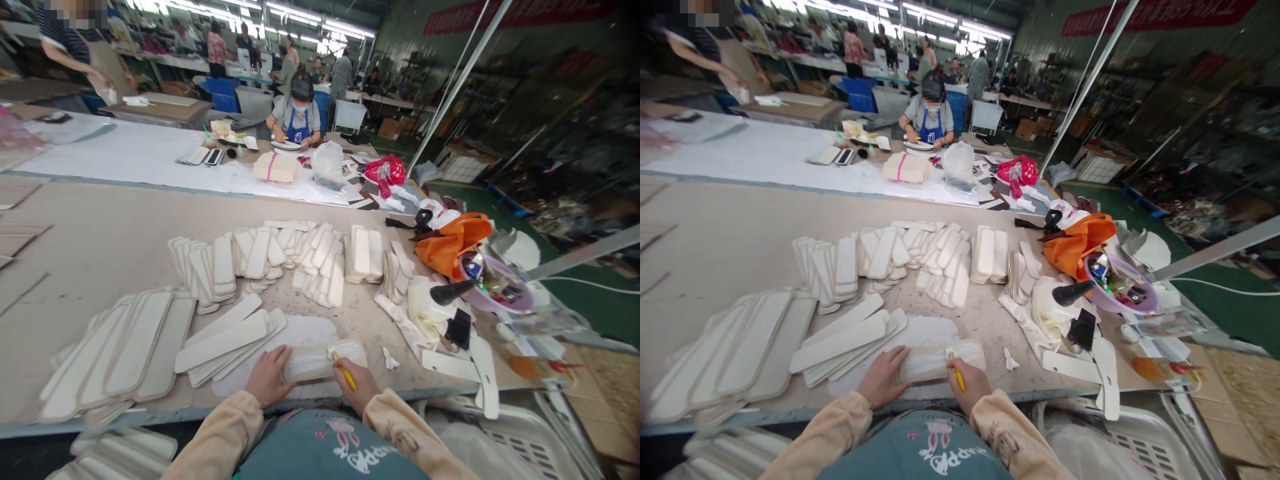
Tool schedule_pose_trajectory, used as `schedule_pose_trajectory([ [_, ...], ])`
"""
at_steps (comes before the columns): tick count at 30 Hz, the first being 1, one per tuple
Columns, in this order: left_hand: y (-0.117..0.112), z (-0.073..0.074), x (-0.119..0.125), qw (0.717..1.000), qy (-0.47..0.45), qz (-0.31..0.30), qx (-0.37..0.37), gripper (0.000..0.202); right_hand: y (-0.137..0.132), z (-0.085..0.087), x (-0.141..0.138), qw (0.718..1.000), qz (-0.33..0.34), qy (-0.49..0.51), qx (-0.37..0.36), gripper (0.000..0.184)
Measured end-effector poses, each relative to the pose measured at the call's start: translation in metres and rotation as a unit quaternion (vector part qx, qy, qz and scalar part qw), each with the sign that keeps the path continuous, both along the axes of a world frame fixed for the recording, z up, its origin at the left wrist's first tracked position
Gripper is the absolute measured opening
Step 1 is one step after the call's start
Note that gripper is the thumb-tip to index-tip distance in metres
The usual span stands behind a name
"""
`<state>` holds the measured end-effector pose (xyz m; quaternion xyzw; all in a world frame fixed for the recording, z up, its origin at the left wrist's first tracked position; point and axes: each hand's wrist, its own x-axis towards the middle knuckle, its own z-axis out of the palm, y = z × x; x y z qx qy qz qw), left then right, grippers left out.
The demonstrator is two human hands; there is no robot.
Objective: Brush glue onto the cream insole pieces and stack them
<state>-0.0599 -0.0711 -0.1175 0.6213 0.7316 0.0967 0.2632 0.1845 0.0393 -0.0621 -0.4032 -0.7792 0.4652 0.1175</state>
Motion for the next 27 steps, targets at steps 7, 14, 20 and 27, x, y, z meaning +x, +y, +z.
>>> schedule_pose_trajectory([
  [7,0.000,-0.005,0.001,1.000,-0.003,-0.004,0.016,0.073,-0.014,-0.009,-0.051,0.978,0.044,0.061,-0.194,0.020],
  [14,-0.002,-0.004,0.001,1.000,-0.001,0.003,0.017,0.075,-0.008,-0.018,-0.049,0.966,-0.011,0.075,-0.247,0.014],
  [20,-0.001,-0.003,0.002,1.000,-0.006,0.009,0.020,0.075,-0.007,-0.012,-0.037,0.962,-0.025,0.081,-0.261,0.018],
  [27,0.000,-0.008,0.001,1.000,-0.009,0.005,0.025,0.070,-0.011,-0.018,-0.040,0.963,-0.033,0.068,-0.258,0.013],
])
